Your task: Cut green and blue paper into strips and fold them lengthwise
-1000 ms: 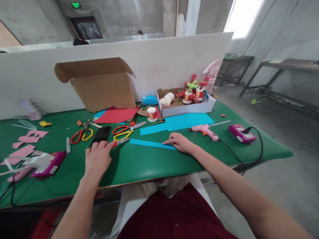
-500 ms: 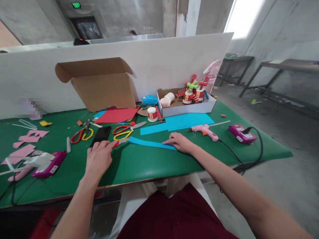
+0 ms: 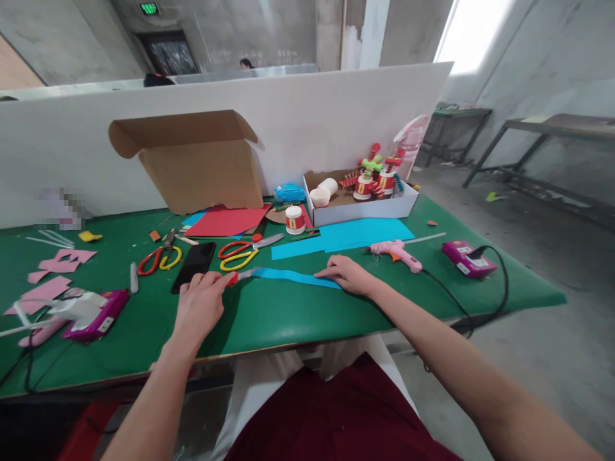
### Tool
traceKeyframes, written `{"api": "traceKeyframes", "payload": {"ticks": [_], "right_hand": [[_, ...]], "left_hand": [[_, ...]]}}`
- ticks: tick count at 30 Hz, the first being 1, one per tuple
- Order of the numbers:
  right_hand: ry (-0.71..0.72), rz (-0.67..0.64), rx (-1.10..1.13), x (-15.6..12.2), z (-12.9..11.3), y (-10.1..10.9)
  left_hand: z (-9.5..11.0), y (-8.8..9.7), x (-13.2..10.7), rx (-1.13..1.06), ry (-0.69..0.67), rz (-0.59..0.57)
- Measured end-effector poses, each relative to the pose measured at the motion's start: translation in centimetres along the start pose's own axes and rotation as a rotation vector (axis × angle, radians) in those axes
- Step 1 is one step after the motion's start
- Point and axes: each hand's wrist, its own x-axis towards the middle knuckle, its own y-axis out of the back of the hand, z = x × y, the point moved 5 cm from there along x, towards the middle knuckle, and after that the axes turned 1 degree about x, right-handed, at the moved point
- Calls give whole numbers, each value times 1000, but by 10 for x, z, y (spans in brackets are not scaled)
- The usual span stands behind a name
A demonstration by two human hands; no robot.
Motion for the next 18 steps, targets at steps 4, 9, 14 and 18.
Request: {"api": "traceKeyframes", "payload": {"ticks": [4, 9, 14, 18], "right_hand": [[-6, 3, -9, 0, 0, 0], [-16, 1, -1, 0, -1, 0], [-8, -2, 0, 0, -1, 1], [-4, -2, -2, 0, -2, 1]], "left_hand": [[11, -3, -3, -46, -11, -16], [11, -5, -7, -36, 18, -9], [12, -6, -7, -59, 0, -19], [28, -4, -5, -58, -37, -6]]}}
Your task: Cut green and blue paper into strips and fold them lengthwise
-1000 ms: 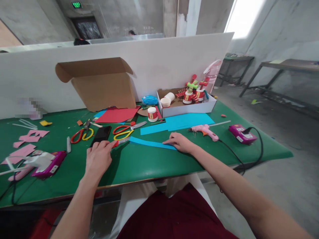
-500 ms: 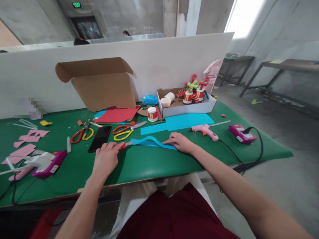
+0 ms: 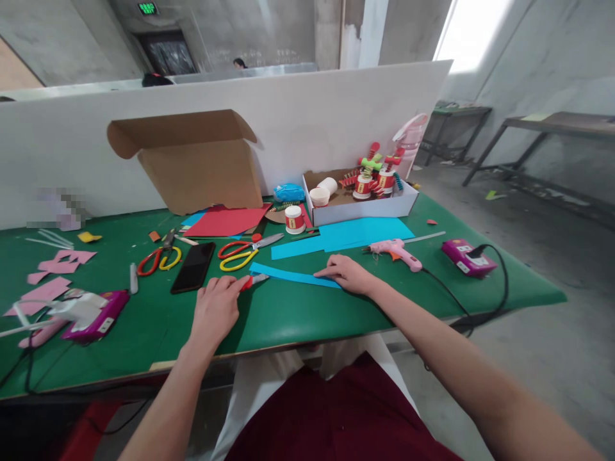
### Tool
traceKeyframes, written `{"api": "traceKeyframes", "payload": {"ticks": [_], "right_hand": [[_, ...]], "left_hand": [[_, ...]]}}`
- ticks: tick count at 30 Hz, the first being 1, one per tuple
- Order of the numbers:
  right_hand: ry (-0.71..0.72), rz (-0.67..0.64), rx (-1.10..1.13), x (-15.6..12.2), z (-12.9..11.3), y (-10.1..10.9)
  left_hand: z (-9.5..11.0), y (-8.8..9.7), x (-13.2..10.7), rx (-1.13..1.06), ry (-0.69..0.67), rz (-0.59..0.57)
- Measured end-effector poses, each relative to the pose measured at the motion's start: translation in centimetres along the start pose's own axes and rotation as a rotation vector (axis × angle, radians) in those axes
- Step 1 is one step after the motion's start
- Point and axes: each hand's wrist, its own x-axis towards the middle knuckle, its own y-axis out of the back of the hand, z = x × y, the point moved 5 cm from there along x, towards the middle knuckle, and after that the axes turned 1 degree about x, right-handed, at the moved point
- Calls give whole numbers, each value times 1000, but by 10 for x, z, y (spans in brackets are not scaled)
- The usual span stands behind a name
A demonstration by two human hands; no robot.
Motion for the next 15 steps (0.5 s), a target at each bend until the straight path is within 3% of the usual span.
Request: {"api": "traceKeyframes", "payload": {"ticks": [15], "right_hand": [[18, 55, 66, -2, -1, 3]], "left_hand": [[78, 1, 5, -92, -174, -35]]}}
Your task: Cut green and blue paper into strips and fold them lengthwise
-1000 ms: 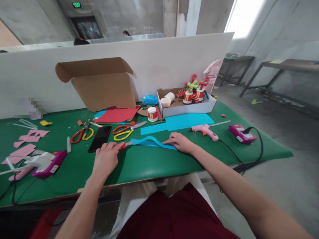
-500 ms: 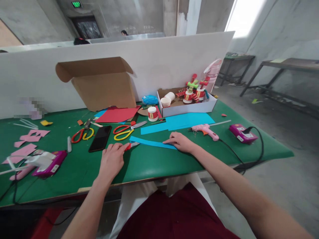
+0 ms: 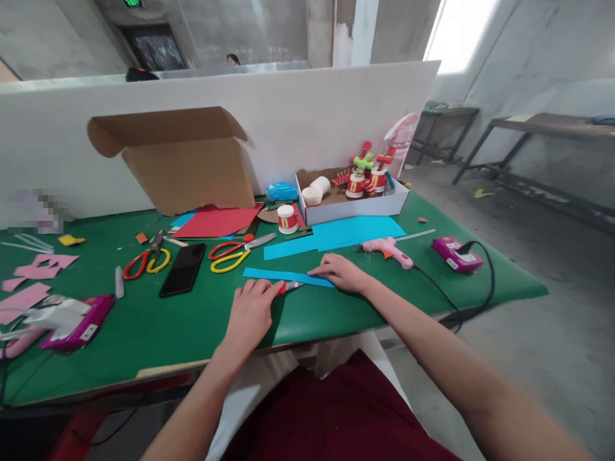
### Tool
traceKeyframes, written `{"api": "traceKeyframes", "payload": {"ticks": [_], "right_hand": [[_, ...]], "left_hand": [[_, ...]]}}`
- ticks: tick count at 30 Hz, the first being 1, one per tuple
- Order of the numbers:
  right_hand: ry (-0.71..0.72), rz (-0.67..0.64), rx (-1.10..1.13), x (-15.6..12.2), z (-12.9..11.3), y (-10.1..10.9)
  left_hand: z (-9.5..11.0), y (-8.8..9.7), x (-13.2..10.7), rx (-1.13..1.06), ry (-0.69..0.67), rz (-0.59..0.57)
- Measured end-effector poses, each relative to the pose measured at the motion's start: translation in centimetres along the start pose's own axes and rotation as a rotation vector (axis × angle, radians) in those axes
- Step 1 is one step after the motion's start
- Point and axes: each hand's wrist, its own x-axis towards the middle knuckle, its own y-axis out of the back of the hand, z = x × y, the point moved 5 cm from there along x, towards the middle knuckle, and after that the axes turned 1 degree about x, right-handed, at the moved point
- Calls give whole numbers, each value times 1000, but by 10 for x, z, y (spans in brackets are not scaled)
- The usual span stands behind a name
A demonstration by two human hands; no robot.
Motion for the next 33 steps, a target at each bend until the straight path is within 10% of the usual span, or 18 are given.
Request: {"api": "traceKeyframes", "payload": {"ticks": [33], "right_hand": [[21, -5, 61, 1, -3, 4]], "left_hand": [[38, -6, 9, -122, -48, -117]]}}
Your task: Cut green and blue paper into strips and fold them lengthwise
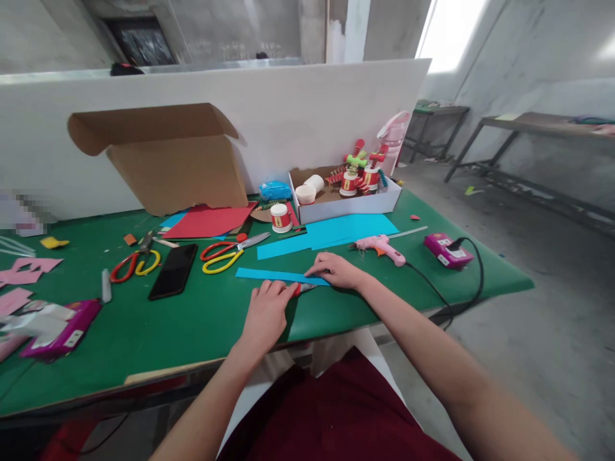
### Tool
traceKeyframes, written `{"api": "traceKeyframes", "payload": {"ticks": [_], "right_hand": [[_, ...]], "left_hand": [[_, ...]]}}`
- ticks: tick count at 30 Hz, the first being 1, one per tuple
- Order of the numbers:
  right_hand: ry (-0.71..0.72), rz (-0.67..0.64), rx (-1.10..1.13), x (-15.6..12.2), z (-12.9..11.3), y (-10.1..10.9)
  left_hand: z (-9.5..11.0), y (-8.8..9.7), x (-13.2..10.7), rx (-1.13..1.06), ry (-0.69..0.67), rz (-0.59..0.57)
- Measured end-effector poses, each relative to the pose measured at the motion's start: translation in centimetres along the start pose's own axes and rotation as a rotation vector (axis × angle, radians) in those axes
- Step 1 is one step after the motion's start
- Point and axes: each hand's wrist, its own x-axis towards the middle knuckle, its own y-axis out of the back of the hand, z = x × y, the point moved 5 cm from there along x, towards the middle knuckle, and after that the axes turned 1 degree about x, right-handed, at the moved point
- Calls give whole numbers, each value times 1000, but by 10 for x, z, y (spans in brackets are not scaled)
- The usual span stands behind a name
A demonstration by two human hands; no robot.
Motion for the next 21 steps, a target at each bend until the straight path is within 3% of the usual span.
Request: {"api": "traceKeyframes", "payload": {"ticks": [12, 17, 21], "right_hand": [[-41, -23, 48, 0, 3, 4], [-87, -34, 73, -18, 3, 22], [-79, -70, 15, -32, 2, 24]], "left_hand": [[8, 0, 3, 1, -26, -9], [5, 0, 2, 8, -39, 9], [6, -1, 2, -6, -40, 12]]}}
